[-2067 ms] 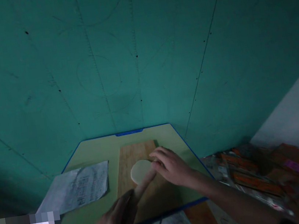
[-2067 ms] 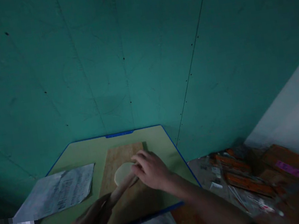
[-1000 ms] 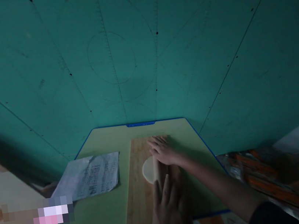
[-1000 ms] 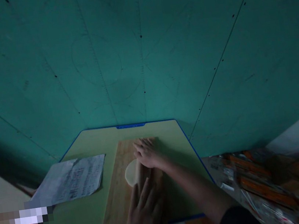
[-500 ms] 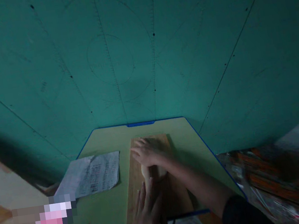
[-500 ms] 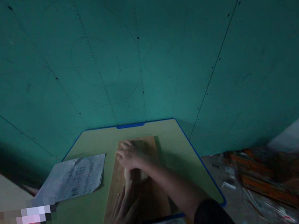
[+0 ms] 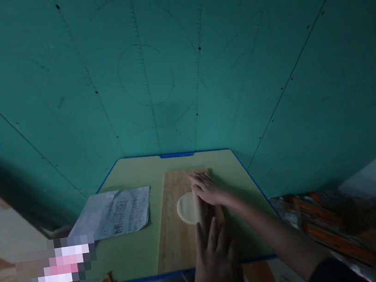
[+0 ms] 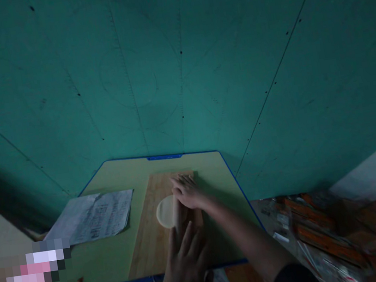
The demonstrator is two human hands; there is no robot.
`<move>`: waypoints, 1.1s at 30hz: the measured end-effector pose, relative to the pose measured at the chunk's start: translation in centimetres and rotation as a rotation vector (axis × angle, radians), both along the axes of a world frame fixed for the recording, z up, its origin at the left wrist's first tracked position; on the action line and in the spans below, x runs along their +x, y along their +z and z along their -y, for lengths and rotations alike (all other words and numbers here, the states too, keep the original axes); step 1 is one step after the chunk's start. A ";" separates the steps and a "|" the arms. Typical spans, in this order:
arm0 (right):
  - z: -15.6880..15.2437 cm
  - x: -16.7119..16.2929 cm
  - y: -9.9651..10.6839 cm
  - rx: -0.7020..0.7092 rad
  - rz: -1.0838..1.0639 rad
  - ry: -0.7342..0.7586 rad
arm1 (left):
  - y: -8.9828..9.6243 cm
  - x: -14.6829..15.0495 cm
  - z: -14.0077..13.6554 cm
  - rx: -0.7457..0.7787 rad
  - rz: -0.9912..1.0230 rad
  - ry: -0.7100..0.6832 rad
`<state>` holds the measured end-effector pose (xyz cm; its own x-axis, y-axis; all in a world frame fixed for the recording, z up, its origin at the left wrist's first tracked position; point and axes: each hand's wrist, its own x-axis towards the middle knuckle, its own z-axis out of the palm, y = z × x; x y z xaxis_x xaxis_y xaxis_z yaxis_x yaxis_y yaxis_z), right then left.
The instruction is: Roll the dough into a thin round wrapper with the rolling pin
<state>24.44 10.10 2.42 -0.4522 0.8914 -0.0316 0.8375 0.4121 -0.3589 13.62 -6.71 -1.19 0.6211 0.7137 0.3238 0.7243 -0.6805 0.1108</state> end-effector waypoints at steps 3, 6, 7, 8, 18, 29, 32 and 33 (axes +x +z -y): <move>0.0 -2.0 0.3 0.029 0.006 0.010 | -0.5 -2.9 0.0 0.119 0.011 0.066; -0.2 -4.7 0.6 0.072 0.022 0.068 | -1.9 -6.4 0.1 0.243 -0.020 0.098; -0.3 -5.7 0.7 0.087 0.027 0.093 | -2.5 -7.5 0.2 0.276 -0.027 0.098; -0.4 -6.5 0.7 0.102 0.034 0.123 | -3.1 -8.6 0.2 0.302 -0.026 0.101; -1.0 -4.4 -0.6 0.138 0.002 0.169 | -4.9 -5.1 -0.3 0.371 0.067 0.035; 0.5 2.3 -2.5 0.113 -0.129 0.073 | -2.3 -0.3 -0.1 0.403 0.168 0.011; -0.7 2.1 -4.4 0.192 -0.174 0.052 | -2.1 -2.0 -0.5 0.305 0.027 0.022; -1.4 1.7 -5.0 0.211 -0.185 0.050 | -2.1 -2.7 -0.7 0.293 0.000 0.036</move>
